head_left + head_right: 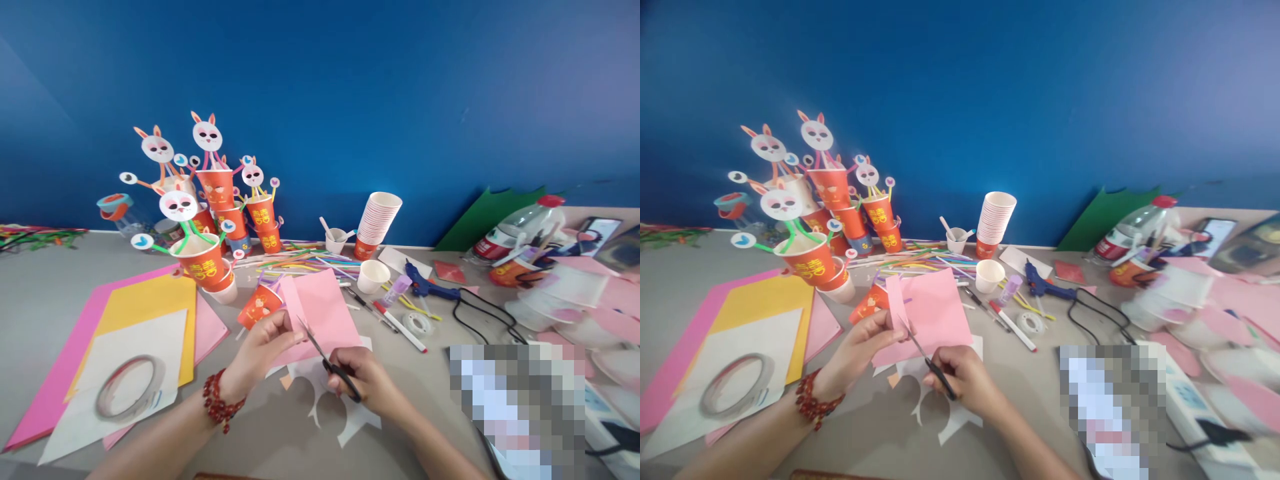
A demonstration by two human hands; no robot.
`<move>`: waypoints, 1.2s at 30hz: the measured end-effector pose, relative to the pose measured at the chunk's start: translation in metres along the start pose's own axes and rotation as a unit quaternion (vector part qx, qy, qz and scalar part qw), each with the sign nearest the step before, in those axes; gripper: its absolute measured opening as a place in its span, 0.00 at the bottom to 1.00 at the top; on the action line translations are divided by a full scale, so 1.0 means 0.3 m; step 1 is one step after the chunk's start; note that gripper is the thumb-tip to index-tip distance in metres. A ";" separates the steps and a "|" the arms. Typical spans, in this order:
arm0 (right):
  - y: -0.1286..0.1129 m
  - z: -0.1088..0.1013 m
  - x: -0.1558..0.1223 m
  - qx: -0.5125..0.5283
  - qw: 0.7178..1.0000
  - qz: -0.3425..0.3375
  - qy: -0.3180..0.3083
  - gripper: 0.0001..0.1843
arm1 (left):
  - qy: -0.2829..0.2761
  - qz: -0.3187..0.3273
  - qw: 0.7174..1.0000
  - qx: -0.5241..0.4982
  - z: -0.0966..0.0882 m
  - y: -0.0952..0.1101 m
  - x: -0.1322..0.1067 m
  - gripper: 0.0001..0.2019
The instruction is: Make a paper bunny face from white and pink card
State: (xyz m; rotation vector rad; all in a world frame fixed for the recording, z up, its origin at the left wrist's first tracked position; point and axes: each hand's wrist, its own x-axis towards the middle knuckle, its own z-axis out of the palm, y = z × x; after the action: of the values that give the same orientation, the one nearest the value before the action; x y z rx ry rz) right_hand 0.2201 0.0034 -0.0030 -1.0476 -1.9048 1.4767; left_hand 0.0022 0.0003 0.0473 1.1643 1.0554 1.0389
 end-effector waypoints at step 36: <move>0.007 -0.032 0.004 0.015 1.000 -0.007 -0.015 0.30 | 0.015 0.041 0.998 -0.047 -0.019 -0.015 -0.003 0.07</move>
State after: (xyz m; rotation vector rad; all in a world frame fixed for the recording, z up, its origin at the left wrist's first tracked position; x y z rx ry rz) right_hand 0.2274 0.0100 -0.0025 -1.0025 -1.9019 1.5165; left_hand -0.0031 0.0002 0.0425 1.1271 0.9789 1.1616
